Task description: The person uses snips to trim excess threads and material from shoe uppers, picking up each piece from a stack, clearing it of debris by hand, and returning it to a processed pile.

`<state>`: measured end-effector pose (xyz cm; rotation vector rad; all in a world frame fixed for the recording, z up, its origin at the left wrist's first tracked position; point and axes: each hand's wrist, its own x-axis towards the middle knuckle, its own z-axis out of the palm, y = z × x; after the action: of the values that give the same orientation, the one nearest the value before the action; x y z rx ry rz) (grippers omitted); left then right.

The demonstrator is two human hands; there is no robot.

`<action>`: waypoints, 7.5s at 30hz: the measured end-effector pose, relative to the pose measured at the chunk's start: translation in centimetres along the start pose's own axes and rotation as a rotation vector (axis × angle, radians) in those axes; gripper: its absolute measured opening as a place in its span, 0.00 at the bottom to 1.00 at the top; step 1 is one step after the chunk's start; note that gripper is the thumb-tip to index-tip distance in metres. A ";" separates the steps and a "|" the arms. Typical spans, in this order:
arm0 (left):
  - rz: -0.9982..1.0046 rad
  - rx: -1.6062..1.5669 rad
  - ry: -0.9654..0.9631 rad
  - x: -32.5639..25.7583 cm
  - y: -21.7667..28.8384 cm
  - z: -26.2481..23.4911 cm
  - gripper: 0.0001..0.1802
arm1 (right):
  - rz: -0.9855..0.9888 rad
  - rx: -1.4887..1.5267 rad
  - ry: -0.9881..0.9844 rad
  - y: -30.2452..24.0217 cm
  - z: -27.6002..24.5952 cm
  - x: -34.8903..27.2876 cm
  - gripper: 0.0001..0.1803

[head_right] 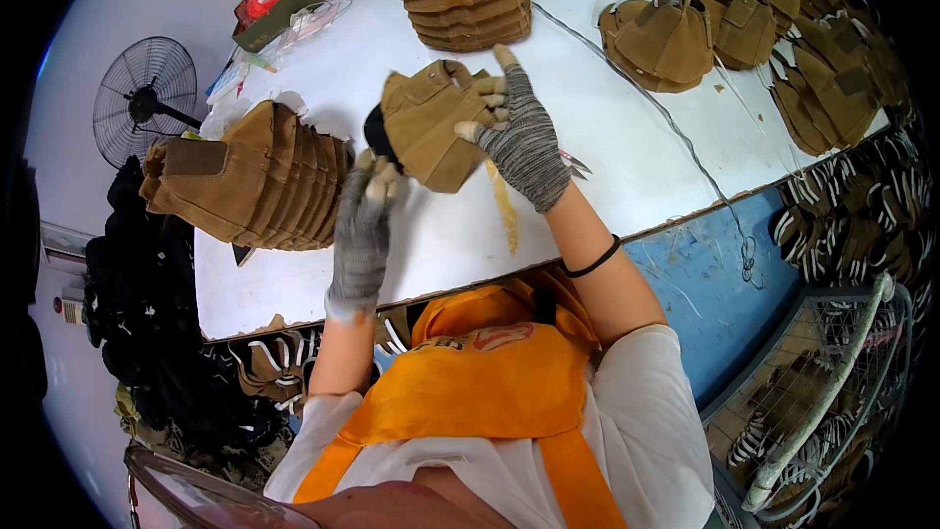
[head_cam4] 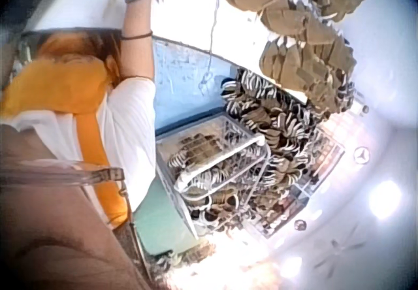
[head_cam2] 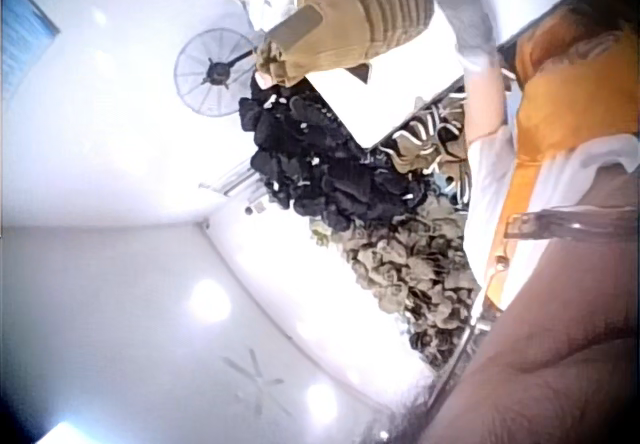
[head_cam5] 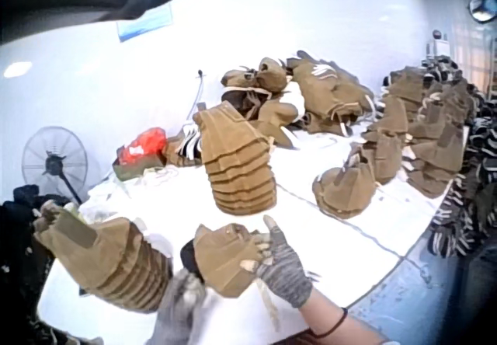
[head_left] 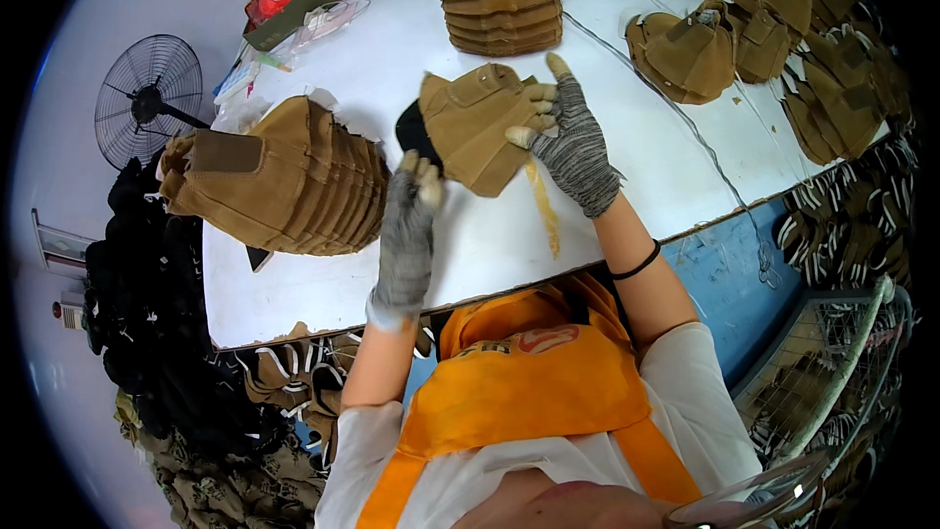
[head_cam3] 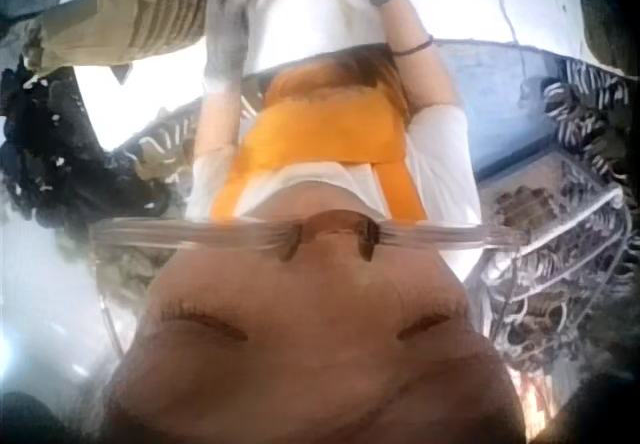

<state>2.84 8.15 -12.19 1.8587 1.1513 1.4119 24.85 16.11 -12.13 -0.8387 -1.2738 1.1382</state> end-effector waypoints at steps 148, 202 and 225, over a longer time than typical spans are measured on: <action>0.255 -0.046 -0.267 5.2 -3.6 3.4 0.34 | 0.222 0.586 -0.332 1.6 1.1 -2.6 0.23; -0.498 -1.424 -0.010 7.0 -2.1 2.8 0.44 | 0.072 0.270 -0.009 -2.0 -0.4 -1.7 0.36; -0.475 -1.493 0.055 7.0 -1.6 2.5 0.42 | 0.135 0.244 -0.021 -2.2 0.0 -2.2 0.37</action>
<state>5.37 15.23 -10.84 0.4467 0.2277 1.3475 25.43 13.40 -10.64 -0.7394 -1.0808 1.3829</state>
